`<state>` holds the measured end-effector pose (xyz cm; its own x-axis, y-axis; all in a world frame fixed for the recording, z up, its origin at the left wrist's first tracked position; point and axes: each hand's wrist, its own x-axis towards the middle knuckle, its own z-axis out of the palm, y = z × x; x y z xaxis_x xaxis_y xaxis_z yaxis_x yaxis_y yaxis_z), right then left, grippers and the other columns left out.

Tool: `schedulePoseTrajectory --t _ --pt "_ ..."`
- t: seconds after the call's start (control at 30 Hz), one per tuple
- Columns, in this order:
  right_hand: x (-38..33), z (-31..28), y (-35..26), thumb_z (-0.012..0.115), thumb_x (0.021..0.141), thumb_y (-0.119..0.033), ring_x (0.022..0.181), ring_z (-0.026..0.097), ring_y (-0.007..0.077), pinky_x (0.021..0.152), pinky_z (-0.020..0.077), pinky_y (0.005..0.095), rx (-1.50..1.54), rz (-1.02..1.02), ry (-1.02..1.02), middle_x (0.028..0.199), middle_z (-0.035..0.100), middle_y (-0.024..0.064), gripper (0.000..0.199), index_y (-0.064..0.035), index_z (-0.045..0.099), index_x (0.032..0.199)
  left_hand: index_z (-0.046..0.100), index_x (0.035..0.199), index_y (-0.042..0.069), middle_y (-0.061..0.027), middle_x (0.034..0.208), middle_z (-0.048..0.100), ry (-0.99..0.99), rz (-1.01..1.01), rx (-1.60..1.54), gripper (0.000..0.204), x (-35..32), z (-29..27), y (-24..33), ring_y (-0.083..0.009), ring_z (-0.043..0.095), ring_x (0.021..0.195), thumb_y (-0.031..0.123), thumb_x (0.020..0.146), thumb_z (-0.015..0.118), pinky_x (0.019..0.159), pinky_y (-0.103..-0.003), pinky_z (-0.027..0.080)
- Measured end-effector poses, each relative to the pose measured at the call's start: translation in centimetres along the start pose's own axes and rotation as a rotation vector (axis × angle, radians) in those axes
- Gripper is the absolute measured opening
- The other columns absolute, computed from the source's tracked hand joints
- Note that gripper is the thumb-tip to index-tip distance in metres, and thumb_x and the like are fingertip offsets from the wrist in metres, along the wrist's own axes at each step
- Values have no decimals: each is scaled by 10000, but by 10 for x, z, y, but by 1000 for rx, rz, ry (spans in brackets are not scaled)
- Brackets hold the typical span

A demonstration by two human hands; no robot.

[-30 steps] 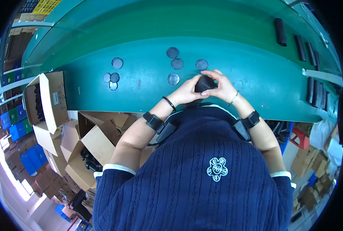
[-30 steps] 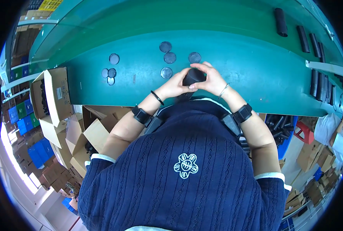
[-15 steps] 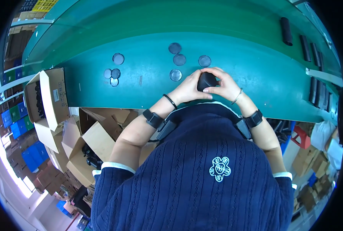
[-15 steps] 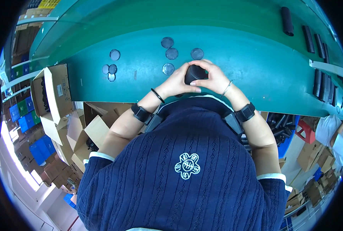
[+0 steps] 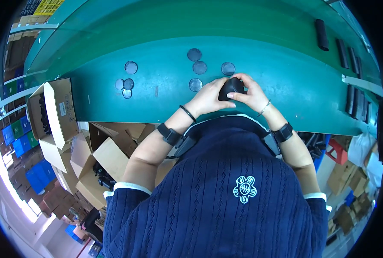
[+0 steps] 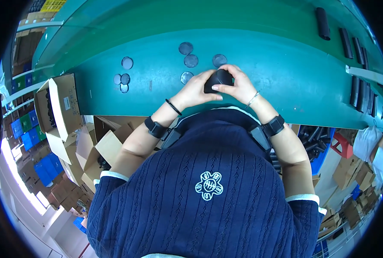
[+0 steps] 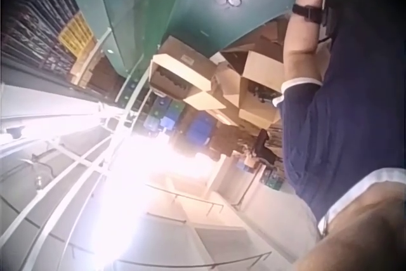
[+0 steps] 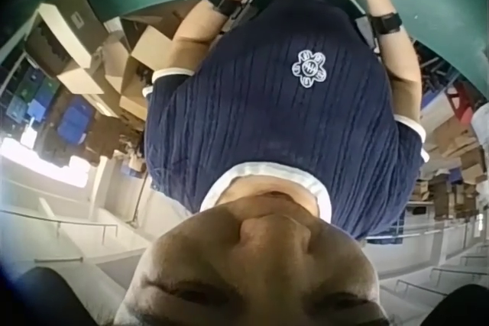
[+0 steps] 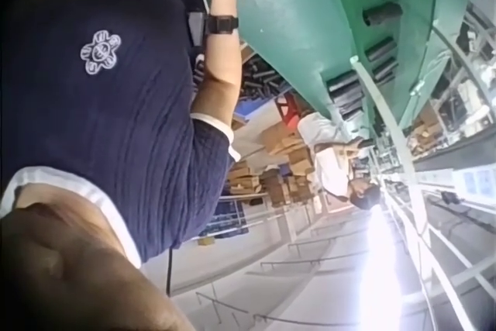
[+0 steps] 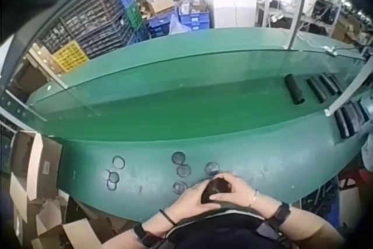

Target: The person removes newspaper from a box, transfers binoculars to a conveyor belt, and fits lens caps onto the binoculars by hand. They then place the binoculars back into the box, covering them with newspaper.

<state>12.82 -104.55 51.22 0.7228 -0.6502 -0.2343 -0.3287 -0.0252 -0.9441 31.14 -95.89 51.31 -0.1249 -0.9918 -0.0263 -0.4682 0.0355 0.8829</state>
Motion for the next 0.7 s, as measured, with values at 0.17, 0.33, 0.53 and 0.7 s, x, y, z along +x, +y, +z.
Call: schedulePoseTrajectory --t 0.17,0.33,0.53,0.7 --pt "2 2 -9 814 694 -243 1085 553 291 939 451 375 -55 -101 -48 1141 560 154 625 -95 540 1236 525 1201 -27 -209 1046 631 -94 -112 -33 604 3 -6 4 -352 639 967 259 732 776 832 -401 506" --pt "13 4 -4 839 659 -254 1118 537 305 956 445 385 -66 103 -60 1187 553 168 718 -106 520 1285 518 1146 -29 -221 1062 615 -32 -36 -133 614 5 2 -9 -380 618 972 263 684 798 812 -413 500" --pt "10 -2 -5 810 689 -123 1227 459 221 949 477 428 95 19 -127 1294 476 88 701 -100 495 1314 510 1108 -48 -206 1018 624 -62 -321 -495 663 0 2 -28 -295 638 960 261 631 850 809 -361 500" --pt "3 11 3 794 701 -90 1166 512 206 959 467 366 317 77 -70 1255 522 84 656 -75 511 1293 534 1100 -56 -198 1000 648 -90 -245 -204 646 2 -2 -4 -294 657 933 280 642 841 799 -349 516"
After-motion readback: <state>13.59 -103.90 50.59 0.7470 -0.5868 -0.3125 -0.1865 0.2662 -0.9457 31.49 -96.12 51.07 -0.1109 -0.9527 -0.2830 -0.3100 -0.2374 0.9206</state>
